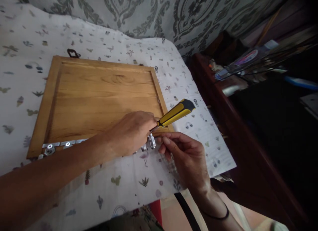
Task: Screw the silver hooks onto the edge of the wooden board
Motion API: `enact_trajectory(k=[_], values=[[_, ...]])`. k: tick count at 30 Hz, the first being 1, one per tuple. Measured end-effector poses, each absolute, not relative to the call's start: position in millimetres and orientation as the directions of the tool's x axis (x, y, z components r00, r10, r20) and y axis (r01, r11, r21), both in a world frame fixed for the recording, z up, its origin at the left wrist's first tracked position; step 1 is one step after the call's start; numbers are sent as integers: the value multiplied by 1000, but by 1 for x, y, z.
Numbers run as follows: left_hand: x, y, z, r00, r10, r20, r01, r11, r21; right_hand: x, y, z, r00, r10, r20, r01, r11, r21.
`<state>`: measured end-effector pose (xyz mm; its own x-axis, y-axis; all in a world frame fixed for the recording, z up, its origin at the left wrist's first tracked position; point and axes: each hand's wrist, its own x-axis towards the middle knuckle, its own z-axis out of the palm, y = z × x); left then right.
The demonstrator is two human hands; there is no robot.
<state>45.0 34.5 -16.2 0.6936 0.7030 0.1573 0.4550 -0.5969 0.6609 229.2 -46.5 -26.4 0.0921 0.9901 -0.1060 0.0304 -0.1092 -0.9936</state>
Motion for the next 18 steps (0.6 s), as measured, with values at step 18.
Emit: enact_trajectory(k=[18], values=[[46, 35, -11, 723, 690, 39, 505, -565, 652, 230, -33, -35, -3, 984, 179, 344, 169, -923]])
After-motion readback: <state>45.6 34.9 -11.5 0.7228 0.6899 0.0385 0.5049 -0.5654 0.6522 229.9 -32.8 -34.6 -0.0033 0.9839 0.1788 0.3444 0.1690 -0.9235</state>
